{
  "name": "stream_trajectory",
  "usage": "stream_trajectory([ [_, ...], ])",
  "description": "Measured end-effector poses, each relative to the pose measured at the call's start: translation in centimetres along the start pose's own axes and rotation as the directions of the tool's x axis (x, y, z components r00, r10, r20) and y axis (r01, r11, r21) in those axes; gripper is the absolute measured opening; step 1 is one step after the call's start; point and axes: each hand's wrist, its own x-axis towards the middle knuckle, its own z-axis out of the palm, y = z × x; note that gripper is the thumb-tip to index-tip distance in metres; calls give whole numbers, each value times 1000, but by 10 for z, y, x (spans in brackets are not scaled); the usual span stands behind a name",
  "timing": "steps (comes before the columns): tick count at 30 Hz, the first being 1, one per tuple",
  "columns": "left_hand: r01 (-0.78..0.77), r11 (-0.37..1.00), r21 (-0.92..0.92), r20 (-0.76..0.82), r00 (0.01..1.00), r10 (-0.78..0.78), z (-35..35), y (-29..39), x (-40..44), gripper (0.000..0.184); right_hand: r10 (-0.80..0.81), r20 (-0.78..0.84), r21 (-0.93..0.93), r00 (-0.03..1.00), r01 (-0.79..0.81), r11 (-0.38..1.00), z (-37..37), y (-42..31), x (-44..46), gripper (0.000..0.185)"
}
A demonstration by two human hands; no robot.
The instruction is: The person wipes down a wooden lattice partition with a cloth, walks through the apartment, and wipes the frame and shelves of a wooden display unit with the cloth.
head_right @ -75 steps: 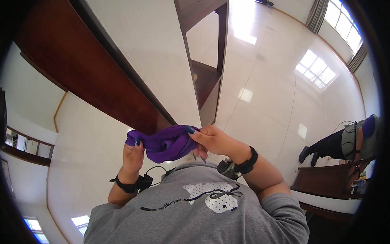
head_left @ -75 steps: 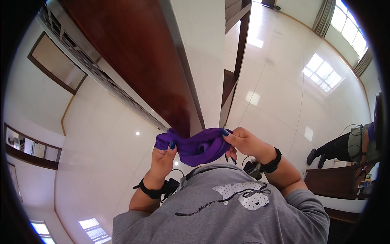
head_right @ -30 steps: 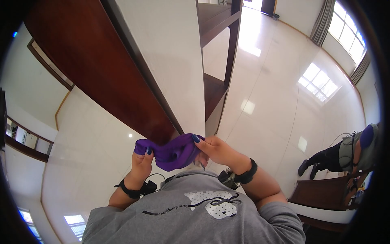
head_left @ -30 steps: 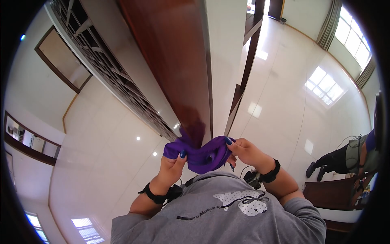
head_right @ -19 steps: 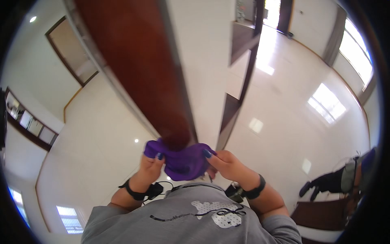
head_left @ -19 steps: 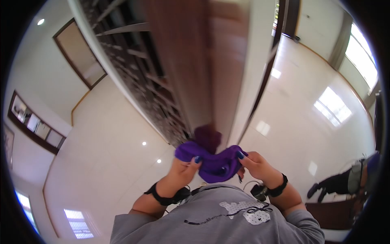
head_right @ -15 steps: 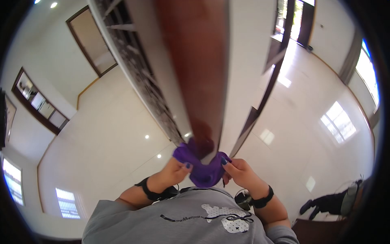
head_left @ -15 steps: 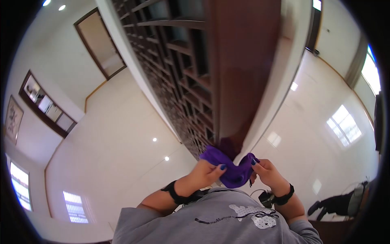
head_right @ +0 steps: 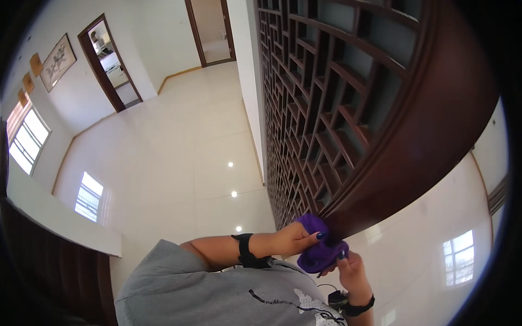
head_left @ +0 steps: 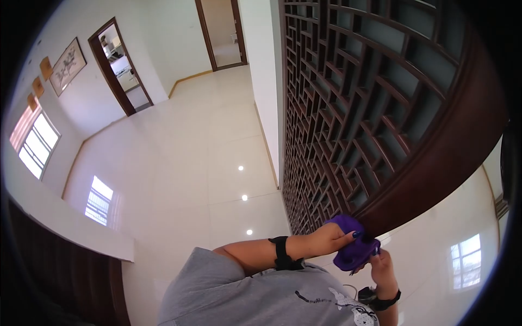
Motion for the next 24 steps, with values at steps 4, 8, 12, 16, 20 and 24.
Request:
stream_trajectory([
  [4,17,981,-194,-67,997,-30,14,-15,0,49,66,48,-79,997,-62,995,4,-7,4,30],
  [8,89,996,29,-24,996,-88,11,-26,-13,51,116,136,-160,984,-94,983,0,-3,-5,25],
  [12,-196,978,66,-117,972,203,13,21,-14,38,37,106,-123,994,-23,992,2,-15,-23,27],
  [16,-318,948,-8,27,948,318,11,83,14,24,-121,-26,-53,992,119,991,-5,-39,-40,32],
  [20,-289,952,104,-18,956,293,33,69,17,17,-72,9,46,997,71,996,-12,-34,-56,30],
  [24,-268,906,327,10,960,280,47,60,10,18,-8,-49,-75,999,4,997,-20,0,-72,23],
])
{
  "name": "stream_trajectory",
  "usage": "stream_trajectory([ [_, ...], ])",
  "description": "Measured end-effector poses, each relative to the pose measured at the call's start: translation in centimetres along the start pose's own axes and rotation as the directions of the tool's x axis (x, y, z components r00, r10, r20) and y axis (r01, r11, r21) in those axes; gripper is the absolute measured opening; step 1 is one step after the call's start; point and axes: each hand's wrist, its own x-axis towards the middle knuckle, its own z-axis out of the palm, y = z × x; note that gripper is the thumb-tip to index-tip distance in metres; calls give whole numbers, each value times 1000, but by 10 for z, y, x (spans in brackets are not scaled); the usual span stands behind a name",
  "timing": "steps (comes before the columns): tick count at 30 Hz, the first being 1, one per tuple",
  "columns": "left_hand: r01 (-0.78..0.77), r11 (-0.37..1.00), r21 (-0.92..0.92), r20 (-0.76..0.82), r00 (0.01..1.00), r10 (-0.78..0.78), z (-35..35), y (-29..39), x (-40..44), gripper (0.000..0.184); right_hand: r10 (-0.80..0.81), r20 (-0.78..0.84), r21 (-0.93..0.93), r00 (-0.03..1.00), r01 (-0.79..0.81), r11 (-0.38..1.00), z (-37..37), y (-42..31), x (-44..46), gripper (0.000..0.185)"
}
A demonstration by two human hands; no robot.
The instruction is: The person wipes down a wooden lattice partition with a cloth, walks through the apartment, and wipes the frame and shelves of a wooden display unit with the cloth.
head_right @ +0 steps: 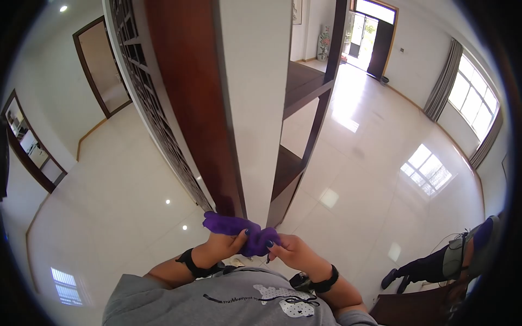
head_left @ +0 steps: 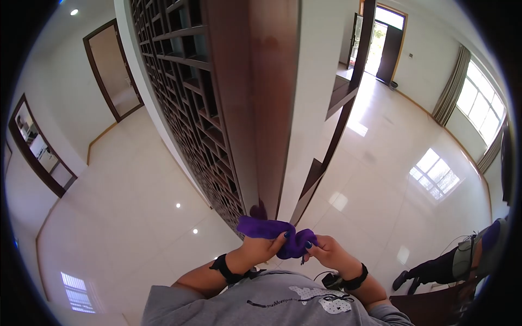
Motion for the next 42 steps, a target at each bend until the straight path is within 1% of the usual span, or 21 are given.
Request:
stream_trajectory([
  [2,23,998,64,-1,1000,-23,6,1,-3,19,51,-38,-13,998,-52,999,3,-1,-4,21],
  [5,26,1000,16,-30,999,-25,10,-1,-5,19,75,-8,22,997,-75,997,1,0,-5,20],
  [8,54,996,-74,-88,994,-60,20,-1,-12,19,109,38,133,993,-113,985,-2,8,-6,20],
  [11,86,996,-33,-78,993,-88,19,0,-19,17,143,137,163,980,-165,973,-1,11,5,20],
  [14,46,994,104,-89,995,-37,10,-4,-25,16,154,167,170,974,-182,969,1,21,19,21],
  [15,72,997,20,-112,991,-70,10,-5,-27,16,135,185,164,973,-166,972,1,20,23,21],
  [18,83,996,-15,-168,982,-85,7,-1,-28,17,67,218,157,974,-102,982,0,12,29,21],
  [20,72,991,-111,-169,981,-91,0,3,-29,19,-9,231,168,973,-30,985,3,5,33,20],
  [23,-17,988,-153,-235,972,-20,-17,3,-35,21,-97,224,94,970,77,993,9,-7,36,19],
  [25,-95,988,-120,-308,950,54,-30,3,-34,23,-167,204,138,965,141,980,11,-23,37,19],
  [27,-95,986,-138,-424,905,28,-28,-5,-41,21,-256,173,159,951,229,960,14,-34,35,19],
  [29,-87,937,-339,-447,891,-79,-31,-24,-55,18,-253,94,175,963,234,956,25,-37,37,22],
  [31,-193,963,-187,-429,898,96,-35,-32,-52,19,-292,47,206,955,277,939,30,-40,34,29],
  [32,-230,967,-112,-409,897,166,-47,-44,-28,22,-239,19,187,971,231,955,19,-57,52,30],
  [33,-191,958,-212,-336,935,112,-43,-57,-33,24,-226,-12,166,974,225,960,19,-56,52,31],
  [35,-193,965,-176,-326,937,128,-39,-64,-31,23,-238,-60,105,969,243,964,21,-51,53,33],
  [37,-204,912,-355,-338,938,79,-50,-44,-22,16,-273,-83,6,959,274,962,21,-43,55,42],
  [38,-309,851,-425,-403,906,128,-42,-45,-17,18,-285,-96,-54,954,281,958,22,-36,56,51],
  [39,-422,764,-488,-466,866,181,-37,-48,-10,22,-298,-100,-36,949,296,954,21,-33,58,51],
  [40,-449,835,-319,-431,853,294,-48,-41,-5,25,-309,-121,-29,943,308,951,21,-32,58,50],
  [42,-510,860,17,-289,821,492,-67,-29,11,31,-357,-136,-38,924,355,934,20,-25,59,48],
])
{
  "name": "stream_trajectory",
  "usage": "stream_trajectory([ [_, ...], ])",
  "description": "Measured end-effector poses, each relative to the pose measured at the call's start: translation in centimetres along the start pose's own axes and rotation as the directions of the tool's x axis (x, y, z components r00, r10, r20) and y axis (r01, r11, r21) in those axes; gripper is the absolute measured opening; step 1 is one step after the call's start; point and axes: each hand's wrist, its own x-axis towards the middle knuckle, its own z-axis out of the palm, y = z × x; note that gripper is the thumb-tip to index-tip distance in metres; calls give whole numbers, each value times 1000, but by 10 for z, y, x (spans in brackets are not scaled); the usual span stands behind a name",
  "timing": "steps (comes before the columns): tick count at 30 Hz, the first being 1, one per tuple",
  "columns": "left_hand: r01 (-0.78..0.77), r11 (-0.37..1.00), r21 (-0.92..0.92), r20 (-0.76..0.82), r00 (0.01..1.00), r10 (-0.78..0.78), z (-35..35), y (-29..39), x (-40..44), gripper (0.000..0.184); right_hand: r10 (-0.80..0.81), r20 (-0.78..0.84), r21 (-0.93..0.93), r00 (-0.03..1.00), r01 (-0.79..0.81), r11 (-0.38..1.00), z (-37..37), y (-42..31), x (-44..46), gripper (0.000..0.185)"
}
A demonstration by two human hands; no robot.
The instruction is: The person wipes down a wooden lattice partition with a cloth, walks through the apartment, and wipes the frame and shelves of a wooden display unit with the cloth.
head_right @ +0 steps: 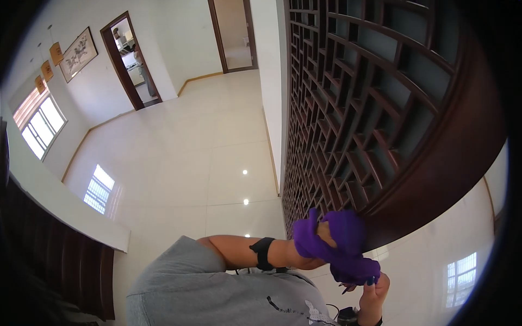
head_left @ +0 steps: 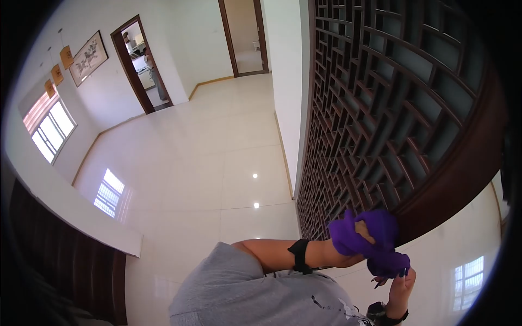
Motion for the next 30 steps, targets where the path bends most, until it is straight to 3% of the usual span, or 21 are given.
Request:
stream_trajectory([
  [3,-3,1000,5,97,995,3,-3,5,21,37,-44,-39,59,998,46,997,0,4,-2,48],
  [6,-112,993,35,18,994,111,-9,13,52,34,-127,-127,76,984,137,988,-4,-4,1,52],
  [8,-125,986,107,37,992,121,-14,18,70,37,-72,-122,124,990,87,988,-6,-31,8,43],
  [11,-248,943,224,2,967,254,-21,25,108,37,-128,-244,108,961,158,982,-42,-24,7,41],
  [15,-243,899,363,75,970,232,-39,56,160,40,-263,-253,-49,931,259,965,-26,-106,34,38],
  [16,-237,888,395,90,972,219,-44,66,168,41,-310,-162,5,937,315,949,-10,-138,41,37],
  [18,-311,878,364,91,950,299,-51,67,182,45,-425,-163,-116,891,410,905,-1,-160,51,38],
  [19,-330,861,387,107,943,314,-55,67,186,46,-412,-133,-116,902,398,910,-1,-172,56,41],
  [22,-312,874,374,103,950,295,-62,55,172,48,-372,-121,-105,920,361,927,2,-173,61,26],
  [24,-200,911,361,141,977,159,-65,54,157,49,-313,-103,-235,944,283,930,3,-160,61,22],
  [26,-55,942,331,160,987,1,-72,63,155,51,-269,-3,-242,963,261,935,2,-158,63,23],
  [28,56,951,303,125,987,-98,-76,66,159,53,-211,-33,-151,977,204,967,-7,-170,76,25],
  [30,-166,880,445,138,984,116,-88,71,174,53,-264,-96,-154,960,248,957,-3,-189,81,28],
])
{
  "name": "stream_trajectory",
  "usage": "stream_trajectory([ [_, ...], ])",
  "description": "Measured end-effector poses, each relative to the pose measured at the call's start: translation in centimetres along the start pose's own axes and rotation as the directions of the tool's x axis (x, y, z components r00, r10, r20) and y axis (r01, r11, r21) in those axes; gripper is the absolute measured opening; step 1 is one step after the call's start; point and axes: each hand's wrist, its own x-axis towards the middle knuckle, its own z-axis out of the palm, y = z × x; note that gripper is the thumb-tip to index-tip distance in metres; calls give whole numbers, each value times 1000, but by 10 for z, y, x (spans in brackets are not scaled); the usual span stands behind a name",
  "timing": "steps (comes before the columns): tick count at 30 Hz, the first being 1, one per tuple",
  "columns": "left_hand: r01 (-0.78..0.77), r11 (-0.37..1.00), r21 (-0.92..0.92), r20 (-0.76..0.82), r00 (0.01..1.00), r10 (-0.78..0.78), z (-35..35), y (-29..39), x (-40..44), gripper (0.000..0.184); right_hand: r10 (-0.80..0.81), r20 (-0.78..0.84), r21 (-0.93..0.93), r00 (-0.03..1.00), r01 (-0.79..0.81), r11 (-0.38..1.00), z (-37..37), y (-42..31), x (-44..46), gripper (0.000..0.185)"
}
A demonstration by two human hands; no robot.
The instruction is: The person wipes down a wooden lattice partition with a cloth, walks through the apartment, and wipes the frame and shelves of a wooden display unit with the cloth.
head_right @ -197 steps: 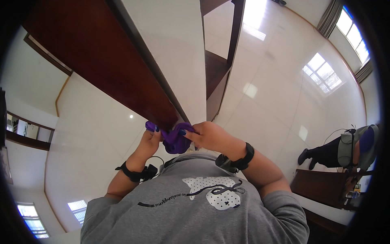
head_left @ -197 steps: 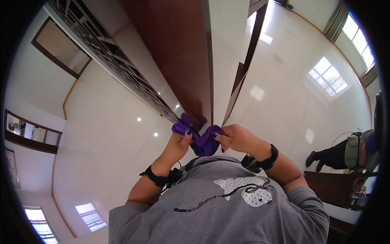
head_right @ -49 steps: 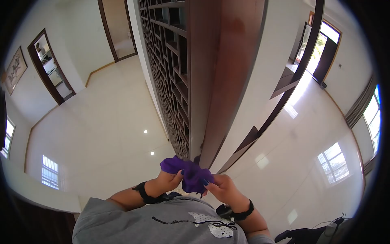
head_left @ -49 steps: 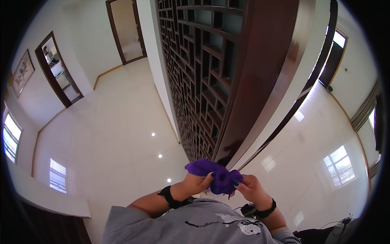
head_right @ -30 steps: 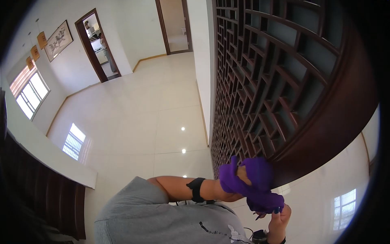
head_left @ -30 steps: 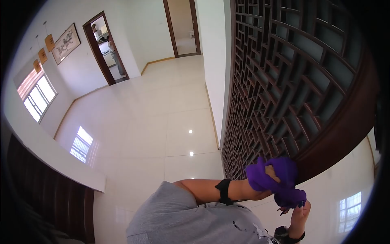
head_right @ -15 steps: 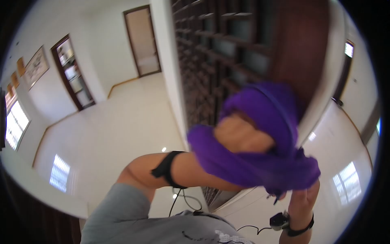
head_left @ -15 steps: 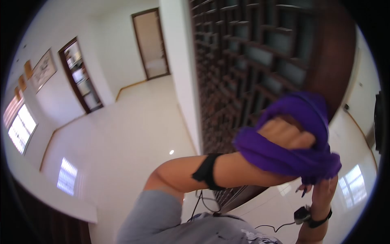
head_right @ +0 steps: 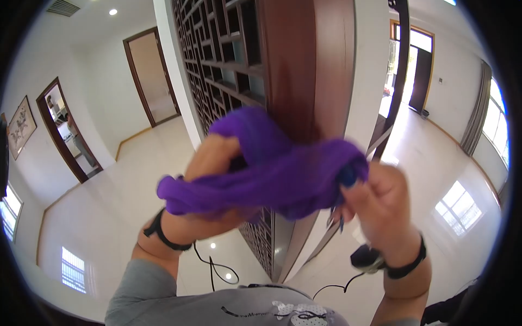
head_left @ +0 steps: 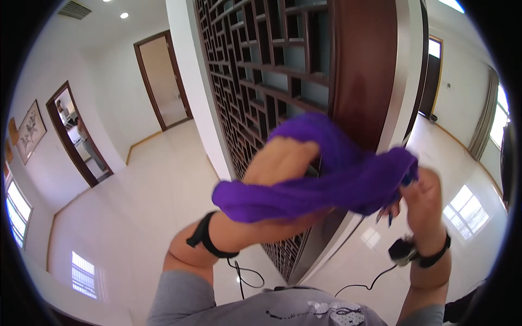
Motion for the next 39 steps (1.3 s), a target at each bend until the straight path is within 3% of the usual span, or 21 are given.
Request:
stream_trajectory([
  [2,-26,997,-71,77,997,31,-5,1,12,43,-168,-31,-238,985,156,959,-5,-11,11,29],
  [3,-25,995,-95,107,994,36,-9,-2,19,42,-227,-132,-358,965,167,919,-5,-15,22,29],
  [6,9,990,-139,131,991,9,-12,-6,32,39,-475,-140,-621,869,296,726,-17,-33,55,28],
  [8,45,986,-160,120,992,-26,-17,-2,41,37,-457,-372,-702,808,77,708,-4,-90,54,27],
  [9,46,984,-174,99,995,-29,-33,32,30,36,-438,-479,-708,761,-40,705,2,-118,53,29],
  [11,81,977,-199,83,994,-66,-34,44,30,34,-680,-288,-883,675,88,461,33,-144,47,35],
  [12,101,973,-208,76,993,-87,-33,48,32,33,-762,-120,-942,637,169,290,43,-150,42,34],
  [13,117,969,-216,70,992,-104,-32,46,35,32,-798,169,-953,578,303,18,42,-146,41,34],
  [15,147,965,-215,65,989,-136,-24,24,42,31,-630,672,-735,390,460,-499,37,-133,59,34],
  [17,179,960,-215,68,983,-168,-10,-3,44,29,-363,922,-384,132,210,-899,33,-100,105,28],
  [18,188,958,-218,71,982,-176,-10,-7,42,29,-379,921,-335,-87,319,-887,21,-101,136,25],
  [20,205,950,-235,67,979,-194,-7,-11,42,28,-354,920,-239,-171,469,-850,-8,-91,165,19],
  [23,267,931,-249,125,962,-242,-1,-20,36,26,-244,963,-260,114,625,-736,-34,-62,166,16],
  [25,278,920,-276,158,957,-242,9,-35,28,24,-281,941,-330,191,710,-622,-30,-22,152,32],
  [26,212,926,-313,95,977,-192,18,-44,20,23,-246,889,-457,385,756,-468,-13,-26,123,35],
  [28,146,928,-344,49,989,-138,28,-49,6,22,-144,673,-739,726,649,-181,23,-35,64,41],
  [29,149,928,-342,67,989,-134,29,-48,3,22,-82,697,-691,712,637,-341,27,-38,58,39],
  [31,288,922,-259,265,939,-219,14,-41,-1,21,11,705,-661,709,662,-354,35,-51,51,39],
  [35,234,962,-143,275,943,-189,10,-38,4,22,70,703,-662,708,687,-299,39,-61,47,51],
  [37,150,985,-86,241,962,-125,9,-39,7,22,16,694,-671,720,655,-346,28,-45,53,61],
  [39,94,995,-46,175,981,-84,11,-41,11,22,-6,675,-624,738,567,-538,17,-40,58,72],
])
